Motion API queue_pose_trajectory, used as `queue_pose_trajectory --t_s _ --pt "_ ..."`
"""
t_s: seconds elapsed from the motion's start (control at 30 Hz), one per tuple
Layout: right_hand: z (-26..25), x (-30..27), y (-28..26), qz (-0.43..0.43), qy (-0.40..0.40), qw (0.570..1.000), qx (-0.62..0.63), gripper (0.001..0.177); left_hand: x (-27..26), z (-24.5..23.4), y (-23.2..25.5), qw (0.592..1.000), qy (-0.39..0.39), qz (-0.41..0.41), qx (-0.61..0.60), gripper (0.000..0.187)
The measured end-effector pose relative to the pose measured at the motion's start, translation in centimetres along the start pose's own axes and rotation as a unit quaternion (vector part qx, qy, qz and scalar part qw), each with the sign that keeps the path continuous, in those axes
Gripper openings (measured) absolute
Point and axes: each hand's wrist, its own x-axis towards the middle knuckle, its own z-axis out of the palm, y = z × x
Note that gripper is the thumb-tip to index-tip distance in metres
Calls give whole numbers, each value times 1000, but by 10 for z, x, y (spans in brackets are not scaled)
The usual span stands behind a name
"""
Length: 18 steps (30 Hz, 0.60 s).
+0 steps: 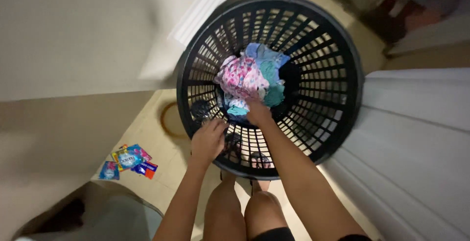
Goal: Sort clothes from a laundry basket and load them into a portable washing machine.
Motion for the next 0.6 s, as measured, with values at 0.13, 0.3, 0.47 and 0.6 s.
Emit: queue_pose_trajectory --t_s 0.13,0.3,0.47,0.6 --pt "27 50 19 -93 59 992 -60 74 4 -18 12 987 134 6 -94 25" --pt "38 64 21 -131 -57 959 -245 99 2 -14 10 987 143 -15 -76 5" --pt "54 29 30 -83 -7 987 -136 88 1 -12 11 988 130 -12 -78 6" --pt "12 -38 -12 -58 73 996 -7 50 1 -9 25 990 93 -59 -87 6"
